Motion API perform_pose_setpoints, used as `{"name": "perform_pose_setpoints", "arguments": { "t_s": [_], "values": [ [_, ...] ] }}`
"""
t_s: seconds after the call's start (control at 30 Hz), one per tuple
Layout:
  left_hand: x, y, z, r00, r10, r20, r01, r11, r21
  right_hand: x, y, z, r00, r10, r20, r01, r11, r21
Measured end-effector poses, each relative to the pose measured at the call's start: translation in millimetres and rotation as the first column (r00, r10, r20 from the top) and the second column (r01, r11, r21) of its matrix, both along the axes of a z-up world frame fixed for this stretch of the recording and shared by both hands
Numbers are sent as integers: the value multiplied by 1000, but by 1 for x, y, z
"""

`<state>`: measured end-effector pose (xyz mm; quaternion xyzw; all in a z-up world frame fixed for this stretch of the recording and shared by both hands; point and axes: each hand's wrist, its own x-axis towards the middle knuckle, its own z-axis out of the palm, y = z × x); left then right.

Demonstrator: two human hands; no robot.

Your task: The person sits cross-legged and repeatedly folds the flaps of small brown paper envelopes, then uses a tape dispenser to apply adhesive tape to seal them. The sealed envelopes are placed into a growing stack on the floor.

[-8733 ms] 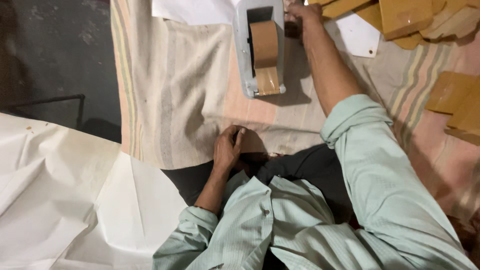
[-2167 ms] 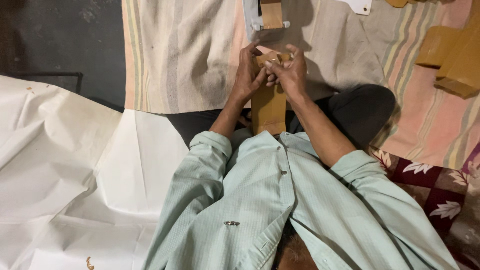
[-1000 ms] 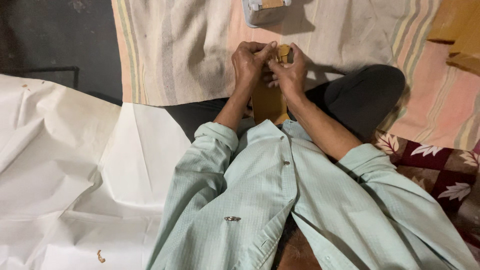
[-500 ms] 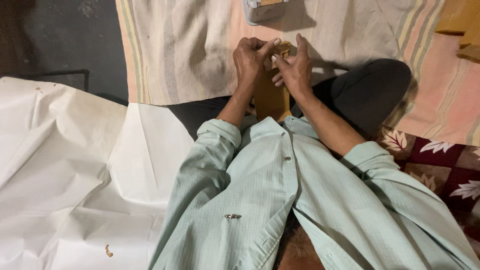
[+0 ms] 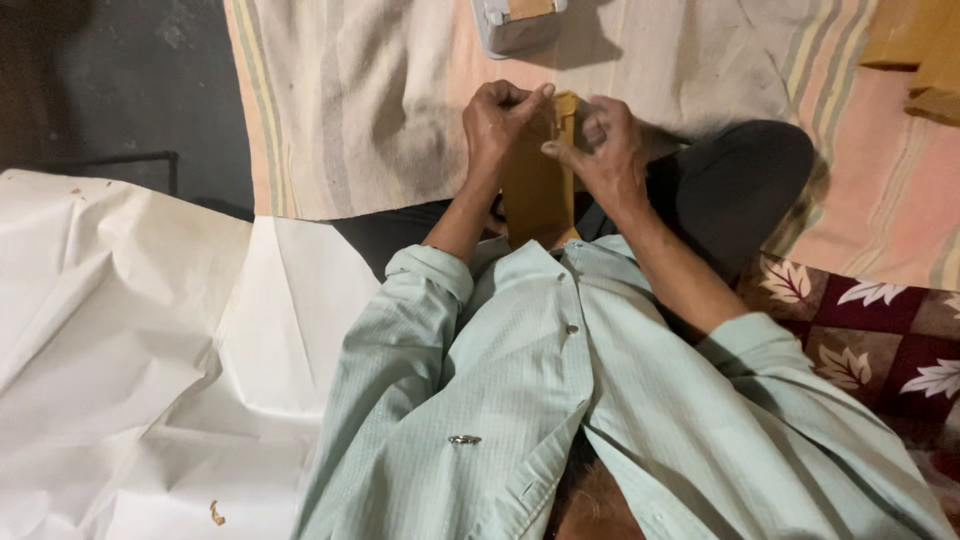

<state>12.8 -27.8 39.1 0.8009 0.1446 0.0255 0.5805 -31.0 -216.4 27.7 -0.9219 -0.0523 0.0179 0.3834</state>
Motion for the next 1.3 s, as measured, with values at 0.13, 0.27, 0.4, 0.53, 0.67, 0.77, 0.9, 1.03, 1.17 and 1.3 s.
{"name": "perform_pose_setpoints", "arguments": {
  "t_s": [0.13,0.27,0.4,0.53,0.67,0.77,0.9,1.03,1.17,1.3],
  "values": [
    [-6,-3,4,993,-112,-48,97,965,-243,16,5,9,975,198,-97,-146,909,391],
    [-10,3,9,970,-226,-87,200,950,-239,17,1,21,962,274,15,-256,877,407],
    [-26,12,12,933,-352,72,352,855,-381,14,-7,26,959,284,5,-265,886,381],
    [-45,14,15,915,-359,184,401,860,-316,18,-10,34,929,371,0,-325,816,478],
    [-50,17,17,906,-393,155,422,862,-281,23,-14,50,892,434,-127,-311,792,525],
    [-53,16,16,889,-437,136,458,850,-262,21,-5,50,935,312,-167,-213,873,439],
    [-51,17,17,866,-474,160,495,858,-139,15,12,33,969,122,-215,36,792,610],
    [-58,19,18,842,-498,206,536,812,-229,7,11,14,961,154,-230,82,636,767],
    [-56,21,20,868,-473,150,495,838,-227,4,7,10,989,146,10,-116,738,665],
    [-51,28,15,850,-483,211,523,825,-217,-2,18,8,964,104,244,-202,886,419]
  ]
}}
